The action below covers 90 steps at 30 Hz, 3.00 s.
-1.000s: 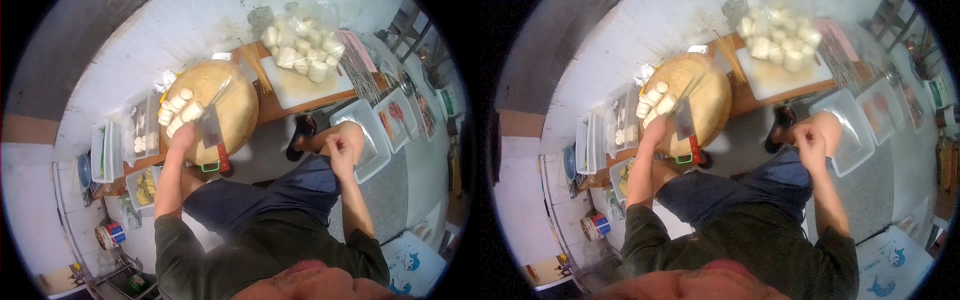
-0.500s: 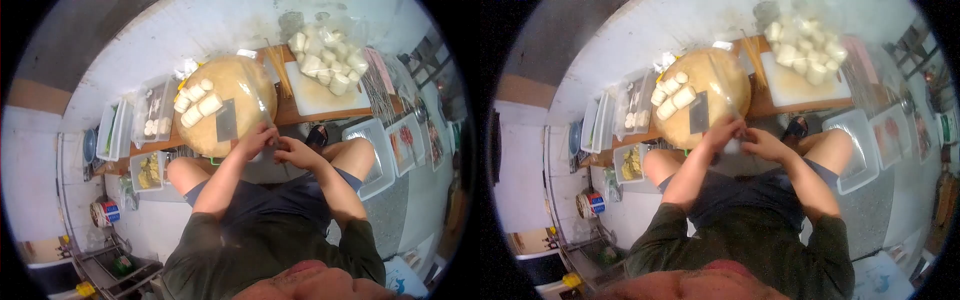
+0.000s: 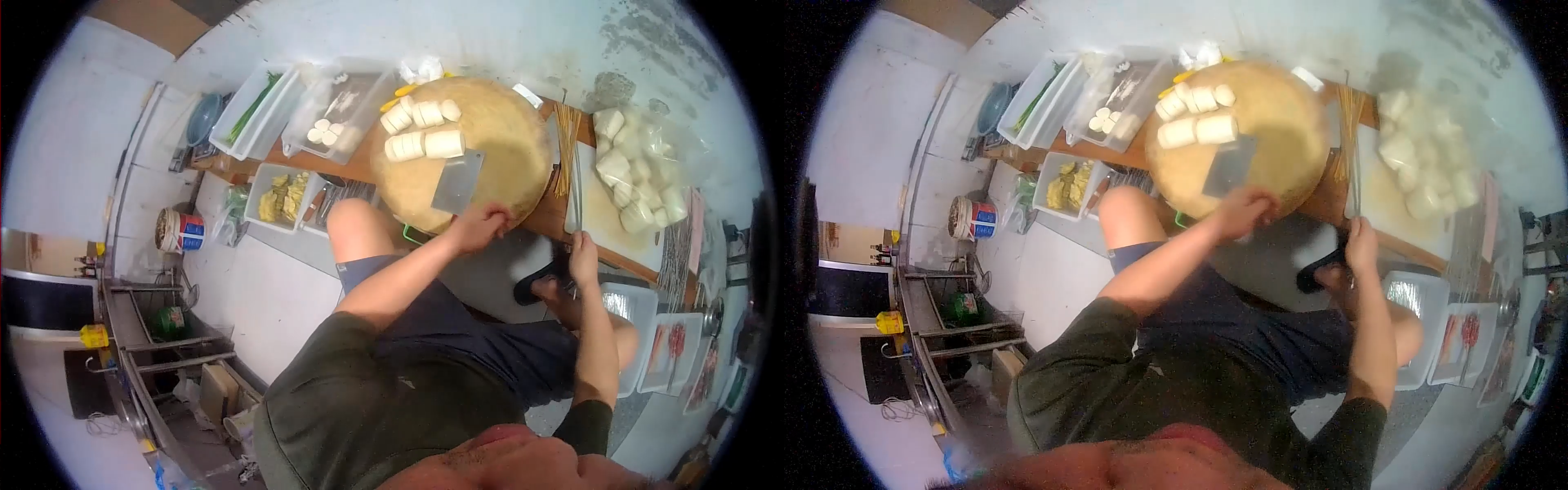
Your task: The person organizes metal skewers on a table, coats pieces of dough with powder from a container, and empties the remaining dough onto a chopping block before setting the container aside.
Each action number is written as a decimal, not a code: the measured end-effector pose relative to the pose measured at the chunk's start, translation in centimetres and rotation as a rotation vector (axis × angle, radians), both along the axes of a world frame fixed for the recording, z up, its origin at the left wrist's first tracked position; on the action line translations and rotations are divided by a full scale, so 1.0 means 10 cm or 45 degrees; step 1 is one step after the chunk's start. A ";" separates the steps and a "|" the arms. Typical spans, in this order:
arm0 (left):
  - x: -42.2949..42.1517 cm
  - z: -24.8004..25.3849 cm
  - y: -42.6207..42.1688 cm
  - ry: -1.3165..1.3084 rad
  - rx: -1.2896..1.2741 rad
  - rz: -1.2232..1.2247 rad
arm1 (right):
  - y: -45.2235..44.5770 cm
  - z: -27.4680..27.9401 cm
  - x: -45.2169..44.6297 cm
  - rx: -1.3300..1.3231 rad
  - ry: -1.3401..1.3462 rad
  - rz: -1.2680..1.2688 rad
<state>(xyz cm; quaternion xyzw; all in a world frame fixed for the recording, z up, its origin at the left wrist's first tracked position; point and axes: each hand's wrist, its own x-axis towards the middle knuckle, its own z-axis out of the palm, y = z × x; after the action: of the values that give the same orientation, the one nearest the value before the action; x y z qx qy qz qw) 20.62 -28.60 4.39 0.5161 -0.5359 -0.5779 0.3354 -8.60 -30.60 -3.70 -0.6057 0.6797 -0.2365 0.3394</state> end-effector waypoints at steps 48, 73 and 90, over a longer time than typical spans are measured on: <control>3.82 -0.83 -0.79 -0.356 0.151 1.590 | 0.63 0.73 -1.42 -0.158 0.623 -0.280; 3.85 -0.35 -0.69 -1.167 -0.203 1.181 | 0.61 0.46 -1.62 -0.003 0.472 -0.397; 4.43 -1.13 -1.69 -2.047 0.021 0.446 | 0.59 0.52 -1.56 0.187 0.478 -0.463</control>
<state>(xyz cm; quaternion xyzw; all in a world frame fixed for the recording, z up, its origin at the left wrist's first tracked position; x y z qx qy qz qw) 64.97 -45.48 -6.94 0.8510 -0.5200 0.0251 -0.0691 -24.16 -24.70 1.54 -0.4807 0.8436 -0.1272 0.2025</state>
